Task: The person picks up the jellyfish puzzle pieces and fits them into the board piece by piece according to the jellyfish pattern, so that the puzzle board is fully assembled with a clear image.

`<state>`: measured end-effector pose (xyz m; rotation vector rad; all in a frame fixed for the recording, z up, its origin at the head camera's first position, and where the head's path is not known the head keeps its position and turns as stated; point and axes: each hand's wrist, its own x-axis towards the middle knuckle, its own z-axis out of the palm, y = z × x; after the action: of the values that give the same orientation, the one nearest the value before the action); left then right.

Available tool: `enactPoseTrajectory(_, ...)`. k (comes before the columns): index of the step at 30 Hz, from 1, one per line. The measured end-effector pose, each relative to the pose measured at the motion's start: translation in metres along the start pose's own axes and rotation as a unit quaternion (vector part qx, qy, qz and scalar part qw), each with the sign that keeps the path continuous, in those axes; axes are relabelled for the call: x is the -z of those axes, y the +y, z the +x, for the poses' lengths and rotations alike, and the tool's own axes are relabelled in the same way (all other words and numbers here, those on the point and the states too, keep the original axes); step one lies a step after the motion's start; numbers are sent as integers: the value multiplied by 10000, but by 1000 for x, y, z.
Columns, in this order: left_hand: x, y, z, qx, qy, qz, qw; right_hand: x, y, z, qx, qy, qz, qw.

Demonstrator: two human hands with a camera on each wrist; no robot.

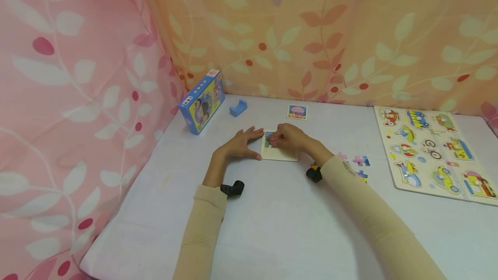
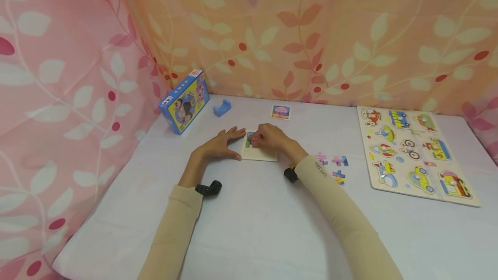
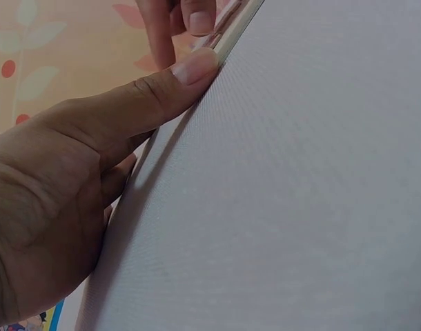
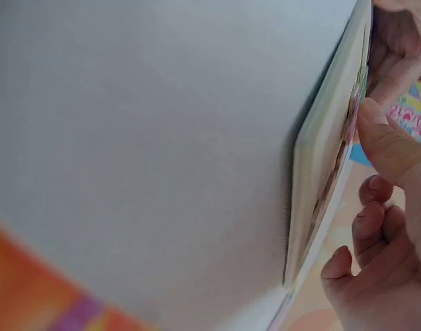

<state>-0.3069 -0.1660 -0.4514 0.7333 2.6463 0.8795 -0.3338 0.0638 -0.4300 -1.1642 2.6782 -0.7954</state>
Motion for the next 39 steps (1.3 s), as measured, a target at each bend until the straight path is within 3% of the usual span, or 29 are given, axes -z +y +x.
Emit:
enactPoseTrajectory(9,0,0,1,131,42,36,9999,3,7,3,-44,-486,509,9975)
enactPoseTrajectory(19,-1,1,0,304,82,-40,9995,2,7,5,-186,-504,-293,9981)
enactPoseTrajectory(22,-1,1,0,343,107,-69,9993,3,6,6,-299,-564,-85,9979)
enactPoseTrajectory(26,-3,1,1,323,85,-83,9994,5,12,1,-475,-517,587,9958)
enactPoseTrajectory(30,-4,2,3,324,33,-58,9995,17,22,-13,-776,-195,998,9918)
enactPoseTrajectory(34,-2,3,2,401,125,-108,9991,42,32,-41,-892,160,706,9934)
enactPoseTrajectory(39,1,1,-2,366,116,-141,9992,68,46,-91,-1085,357,239,9932)
